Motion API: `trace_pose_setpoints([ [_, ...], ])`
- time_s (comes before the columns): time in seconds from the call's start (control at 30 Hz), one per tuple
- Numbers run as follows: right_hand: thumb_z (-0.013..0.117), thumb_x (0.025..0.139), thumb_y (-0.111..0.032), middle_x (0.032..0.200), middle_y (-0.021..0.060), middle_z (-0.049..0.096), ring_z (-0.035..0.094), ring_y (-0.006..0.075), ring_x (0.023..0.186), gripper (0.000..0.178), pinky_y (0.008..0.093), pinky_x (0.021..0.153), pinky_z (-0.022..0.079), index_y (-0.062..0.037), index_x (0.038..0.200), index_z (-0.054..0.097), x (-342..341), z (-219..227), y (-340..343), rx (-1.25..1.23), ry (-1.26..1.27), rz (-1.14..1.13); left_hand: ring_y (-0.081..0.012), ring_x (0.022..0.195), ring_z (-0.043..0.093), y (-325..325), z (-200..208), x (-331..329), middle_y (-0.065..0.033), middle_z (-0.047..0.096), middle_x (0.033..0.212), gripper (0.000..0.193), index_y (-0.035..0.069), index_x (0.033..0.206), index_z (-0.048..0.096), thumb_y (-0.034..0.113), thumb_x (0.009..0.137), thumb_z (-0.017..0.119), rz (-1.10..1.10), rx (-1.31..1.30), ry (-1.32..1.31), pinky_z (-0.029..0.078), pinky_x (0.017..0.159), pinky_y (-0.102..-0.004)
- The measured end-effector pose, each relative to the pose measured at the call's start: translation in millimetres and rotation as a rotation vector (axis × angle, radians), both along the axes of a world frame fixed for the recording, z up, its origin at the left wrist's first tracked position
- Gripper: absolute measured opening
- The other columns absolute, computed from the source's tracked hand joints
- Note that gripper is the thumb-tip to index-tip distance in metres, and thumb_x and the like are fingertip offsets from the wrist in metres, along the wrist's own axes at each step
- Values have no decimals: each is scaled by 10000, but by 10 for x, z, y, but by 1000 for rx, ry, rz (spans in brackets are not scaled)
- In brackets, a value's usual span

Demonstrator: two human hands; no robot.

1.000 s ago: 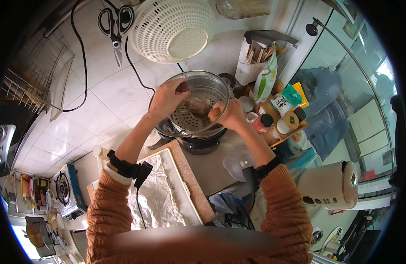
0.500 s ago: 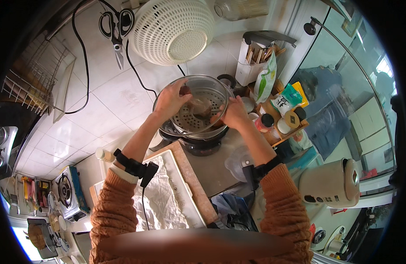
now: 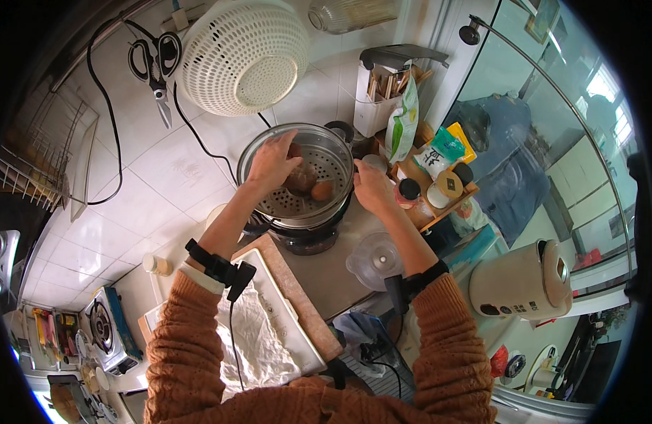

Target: The person washes their hands, then places a small round food item into a steamer. They retrieve an egg from a carton, wash it, and place it in the steamer. Finally, they take a wrapped item from the refrigerator and place it on a table.

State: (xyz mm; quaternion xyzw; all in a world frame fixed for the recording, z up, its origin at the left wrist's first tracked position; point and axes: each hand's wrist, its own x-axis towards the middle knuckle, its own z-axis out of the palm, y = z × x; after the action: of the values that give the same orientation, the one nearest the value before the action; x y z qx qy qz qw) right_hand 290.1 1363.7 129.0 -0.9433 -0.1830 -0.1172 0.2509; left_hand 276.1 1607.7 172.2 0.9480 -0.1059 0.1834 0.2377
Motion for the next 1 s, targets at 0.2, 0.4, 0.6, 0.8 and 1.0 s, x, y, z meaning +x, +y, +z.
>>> trace_pose_setpoints([
  [0.2, 566, 882, -225, 843, 209, 672, 644, 395, 829, 280, 495, 779, 493, -12, 1062, 590, -52, 90, 15, -7, 73, -36, -356, 1134, 521, -37, 2, -5, -175, 593, 1184, 621, 44, 1321, 463, 195, 772, 710, -11, 7, 57, 441, 959, -434],
  [0.4, 618, 863, -280, 885, 198, 677, 649, 371, 861, 347, 466, 766, 501, -22, 1095, 603, -28, -6, -6, 81, 118, -42, -342, 1078, 564, -8, -12, 22, -179, 622, 1132, 563, 10, 1257, 528, 200, 762, 716, -42, -70, 89, 459, 929, -414],
  [0.6, 684, 822, -300, 911, 163, 692, 670, 309, 859, 403, 390, 766, 514, -34, 1119, 627, 10, -69, -24, 199, 172, -102, -331, 981, 612, -3, 77, -72, -177, 652, 1046, 497, 8, 1179, 591, 213, 747, 726, -67, -173, 217, 473, 884, -408],
  [0.8, 686, 825, -295, 925, 168, 692, 673, 302, 861, 406, 378, 768, 512, -12, 1109, 621, 12, -120, -13, 313, 135, -107, -319, 1014, 588, -18, 38, -117, -152, 647, 1035, 443, 31, 1153, 603, 215, 764, 709, -86, -170, 83, 466, 891, -403],
  [1.0, 652, 838, -317, 942, 174, 682, 651, 351, 877, 407, 423, 770, 500, -32, 1125, 605, 103, -289, 78, 321, 69, -137, -323, 1063, 557, -10, -98, -63, -145, 633, 1063, 450, 39, 1175, 590, 237, 784, 692, -48, -139, -18, 448, 934, -406],
])
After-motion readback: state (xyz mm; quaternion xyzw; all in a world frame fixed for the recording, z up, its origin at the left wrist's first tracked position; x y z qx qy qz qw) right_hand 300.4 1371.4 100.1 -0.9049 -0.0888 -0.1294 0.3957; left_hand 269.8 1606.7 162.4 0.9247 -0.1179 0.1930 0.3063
